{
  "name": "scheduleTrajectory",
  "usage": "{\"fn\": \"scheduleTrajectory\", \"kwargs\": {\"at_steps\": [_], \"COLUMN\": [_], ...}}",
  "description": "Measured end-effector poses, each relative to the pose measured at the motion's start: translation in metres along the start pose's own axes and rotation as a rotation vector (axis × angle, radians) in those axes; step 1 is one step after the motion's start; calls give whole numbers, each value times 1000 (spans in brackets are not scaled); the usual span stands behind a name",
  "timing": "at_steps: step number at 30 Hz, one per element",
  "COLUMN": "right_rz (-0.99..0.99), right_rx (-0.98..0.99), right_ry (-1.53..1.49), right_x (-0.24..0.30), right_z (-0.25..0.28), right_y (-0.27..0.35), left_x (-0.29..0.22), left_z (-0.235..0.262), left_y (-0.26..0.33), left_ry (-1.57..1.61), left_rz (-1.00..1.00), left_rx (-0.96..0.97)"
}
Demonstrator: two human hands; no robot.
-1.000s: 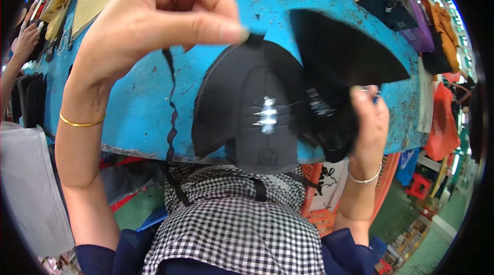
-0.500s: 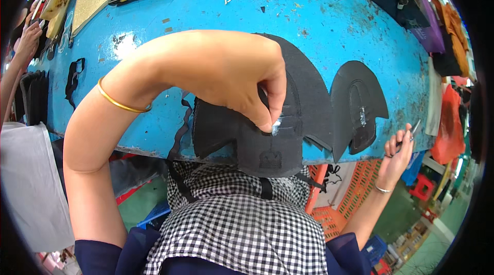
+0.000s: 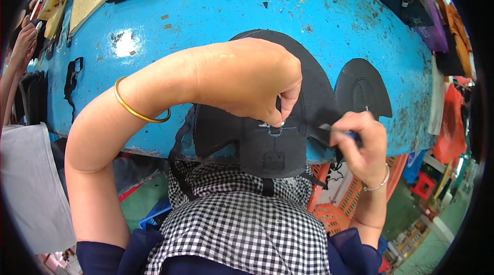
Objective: The person trims excess material from shoe upper components with clippers.
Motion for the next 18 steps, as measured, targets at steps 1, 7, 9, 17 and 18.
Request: {"fn": "scheduleTrajectory", "kwargs": {"at_steps": [1, 7, 9, 17, 18], "right_rz": [115, 269, 265, 190, 172], "right_rx": [94, 122, 269, 134, 131], "right_ry": [67, 392, 286, 461, 545], "right_x": [6, 24, 22, 24, 26], "right_z": [-7, -32, -31, -31, -32], "right_y": [-7, -23, -26, -33, -33], "left_x": [0, -3, 0, 6, 7], "left_z": [-1, 9, 17, 19, 18], "left_y": [1, 10, 10, 6, 6], "left_ry": [-28, -210, -289, -170, -194], "left_rz": [5, -36, -51, 62, 46], "left_rx": [-13, -174, -198, -81, -91]}}
Point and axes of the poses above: each hand's wrist, its own y-axis away from the middle knuckle, its own z-axis out of the back of the hand, x = y × z, the point moved 5 cm from there along -y, towards the middle knuckle, and after that the axes turned 1 degree about y, right-handed, at the moved point
